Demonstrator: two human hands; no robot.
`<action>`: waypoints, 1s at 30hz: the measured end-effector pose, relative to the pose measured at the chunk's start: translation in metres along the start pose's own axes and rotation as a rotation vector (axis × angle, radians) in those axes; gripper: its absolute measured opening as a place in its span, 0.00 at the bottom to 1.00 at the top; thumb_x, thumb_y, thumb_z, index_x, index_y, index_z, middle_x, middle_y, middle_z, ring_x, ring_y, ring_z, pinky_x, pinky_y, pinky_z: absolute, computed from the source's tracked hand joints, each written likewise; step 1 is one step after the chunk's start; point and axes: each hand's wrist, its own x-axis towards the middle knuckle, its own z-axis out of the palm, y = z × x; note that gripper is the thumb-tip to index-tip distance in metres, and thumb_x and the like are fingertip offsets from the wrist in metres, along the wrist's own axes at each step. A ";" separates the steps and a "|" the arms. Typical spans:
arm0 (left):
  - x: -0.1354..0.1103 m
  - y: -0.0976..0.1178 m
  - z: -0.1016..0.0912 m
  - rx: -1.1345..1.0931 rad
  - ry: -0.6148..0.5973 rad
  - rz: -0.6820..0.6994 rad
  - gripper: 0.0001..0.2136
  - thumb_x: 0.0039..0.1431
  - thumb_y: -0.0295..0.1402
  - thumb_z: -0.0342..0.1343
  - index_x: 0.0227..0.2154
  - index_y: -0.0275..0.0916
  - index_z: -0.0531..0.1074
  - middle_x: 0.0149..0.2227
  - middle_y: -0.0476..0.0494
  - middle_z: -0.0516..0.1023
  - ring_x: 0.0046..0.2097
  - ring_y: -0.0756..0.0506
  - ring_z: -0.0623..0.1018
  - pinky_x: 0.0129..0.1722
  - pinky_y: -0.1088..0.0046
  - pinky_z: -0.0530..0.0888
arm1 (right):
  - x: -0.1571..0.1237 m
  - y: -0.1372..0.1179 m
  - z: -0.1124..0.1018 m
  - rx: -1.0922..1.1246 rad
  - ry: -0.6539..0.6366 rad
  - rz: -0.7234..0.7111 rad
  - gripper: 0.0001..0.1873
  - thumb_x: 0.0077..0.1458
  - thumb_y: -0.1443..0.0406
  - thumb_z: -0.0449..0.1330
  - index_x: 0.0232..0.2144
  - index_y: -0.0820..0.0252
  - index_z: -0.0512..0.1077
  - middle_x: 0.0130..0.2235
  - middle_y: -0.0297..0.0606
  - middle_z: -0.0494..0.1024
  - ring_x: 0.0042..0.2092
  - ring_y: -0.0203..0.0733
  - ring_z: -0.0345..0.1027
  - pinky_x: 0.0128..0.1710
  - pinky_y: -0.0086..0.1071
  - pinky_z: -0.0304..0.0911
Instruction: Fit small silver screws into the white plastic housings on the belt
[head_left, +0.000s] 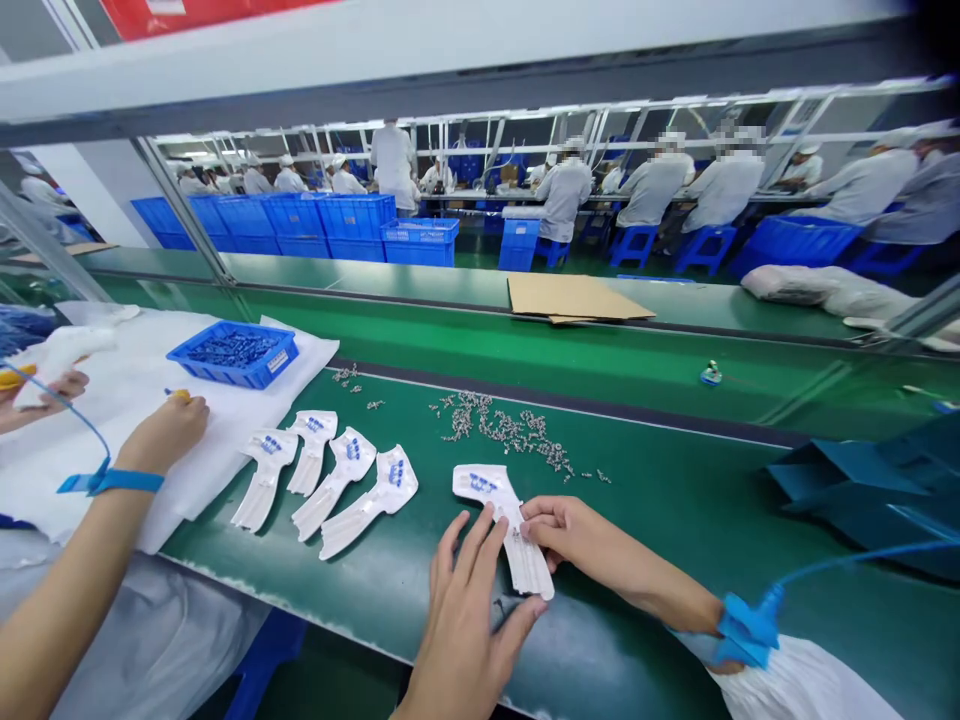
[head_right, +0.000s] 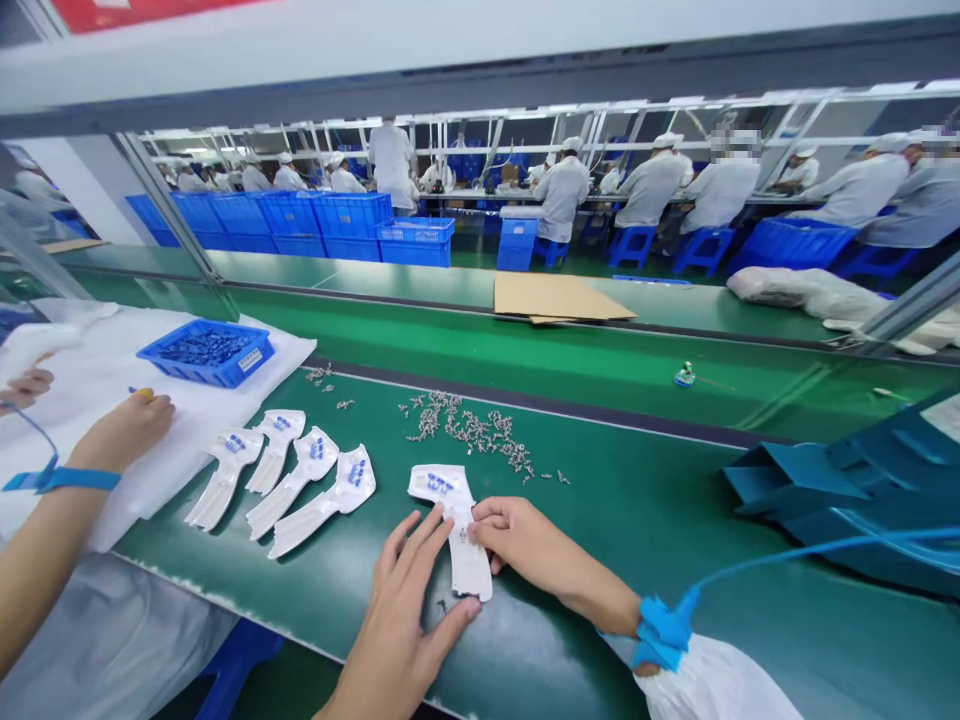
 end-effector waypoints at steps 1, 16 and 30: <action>0.001 -0.008 -0.008 0.037 0.041 0.013 0.29 0.65 0.37 0.55 0.66 0.51 0.54 0.66 0.43 0.62 0.66 0.35 0.61 0.57 0.53 0.72 | 0.003 -0.005 -0.004 0.053 -0.002 0.018 0.18 0.49 0.53 0.66 0.35 0.62 0.75 0.29 0.33 0.76 0.28 0.34 0.66 0.28 0.27 0.63; -0.026 -0.090 -0.024 0.459 0.225 0.110 0.18 0.65 0.34 0.50 0.56 0.48 0.71 0.54 0.38 0.74 0.47 0.37 0.75 0.41 0.60 0.75 | 0.057 -0.053 -0.177 -0.462 0.662 -0.174 0.18 0.58 0.59 0.57 0.44 0.64 0.77 0.45 0.51 0.79 0.46 0.51 0.71 0.44 0.40 0.66; -0.013 -0.001 0.033 0.179 0.010 0.129 0.22 0.67 0.40 0.49 0.63 0.48 0.64 0.53 0.39 0.74 0.45 0.39 0.74 0.40 0.63 0.72 | -0.015 0.011 -0.110 -1.291 0.565 -0.163 0.13 0.61 0.68 0.54 0.44 0.63 0.75 0.41 0.49 0.75 0.43 0.54 0.70 0.42 0.42 0.64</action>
